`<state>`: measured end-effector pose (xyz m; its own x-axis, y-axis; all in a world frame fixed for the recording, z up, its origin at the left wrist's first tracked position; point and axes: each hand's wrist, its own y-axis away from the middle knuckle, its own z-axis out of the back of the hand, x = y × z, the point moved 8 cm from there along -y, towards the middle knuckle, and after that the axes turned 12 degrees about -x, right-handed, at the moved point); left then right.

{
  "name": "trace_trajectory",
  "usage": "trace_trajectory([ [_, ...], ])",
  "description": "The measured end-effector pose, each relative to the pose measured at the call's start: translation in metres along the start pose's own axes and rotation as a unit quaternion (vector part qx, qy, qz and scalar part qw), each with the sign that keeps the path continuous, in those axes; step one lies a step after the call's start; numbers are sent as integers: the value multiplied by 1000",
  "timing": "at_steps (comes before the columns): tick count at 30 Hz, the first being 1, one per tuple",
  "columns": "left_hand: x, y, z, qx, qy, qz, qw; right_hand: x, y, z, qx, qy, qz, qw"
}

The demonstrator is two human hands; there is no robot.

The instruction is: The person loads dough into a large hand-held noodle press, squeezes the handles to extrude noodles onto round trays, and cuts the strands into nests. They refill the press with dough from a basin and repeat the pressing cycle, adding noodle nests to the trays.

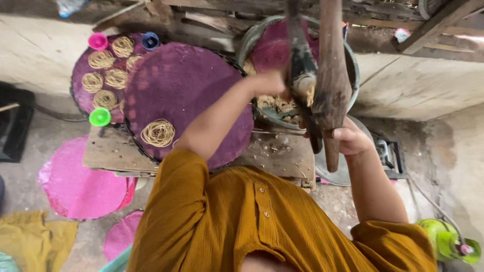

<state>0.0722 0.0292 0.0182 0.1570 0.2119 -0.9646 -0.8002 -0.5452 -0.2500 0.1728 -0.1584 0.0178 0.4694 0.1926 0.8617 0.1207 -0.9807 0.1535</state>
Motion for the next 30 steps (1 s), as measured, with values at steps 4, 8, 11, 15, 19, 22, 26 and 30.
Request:
trace_trajectory([
  [4, -20, -29, 15, -164, 290, 37, 942, -5, 3, 18, -62, 133, 4, 989],
  [8, -25, -42, -6, -268, 142, 23, 953, -34, 6, 34, -135, 195, -10, 971],
  [11, -26, -35, 6, -398, 55, 64, 914, -42, 9, 34, -147, 134, -20, 980],
  [15, -26, -23, 12, -423, 18, 151, 893, -43, 6, 34, -138, 121, -7, 983],
  [19, -25, -20, 15, -417, 3, 171, 893, -42, 9, 39, -154, 130, -15, 979],
  [22, -17, -28, 12, -379, -6, 210, 901, -45, 7, 39, -167, 127, -58, 976],
  [26, -19, -32, 21, -341, 18, 172, 924, -55, 11, 63, -151, 166, -26, 974],
  [30, -21, -20, 53, -366, 72, 174, 912, -62, -5, 82, -215, 185, -15, 959],
])
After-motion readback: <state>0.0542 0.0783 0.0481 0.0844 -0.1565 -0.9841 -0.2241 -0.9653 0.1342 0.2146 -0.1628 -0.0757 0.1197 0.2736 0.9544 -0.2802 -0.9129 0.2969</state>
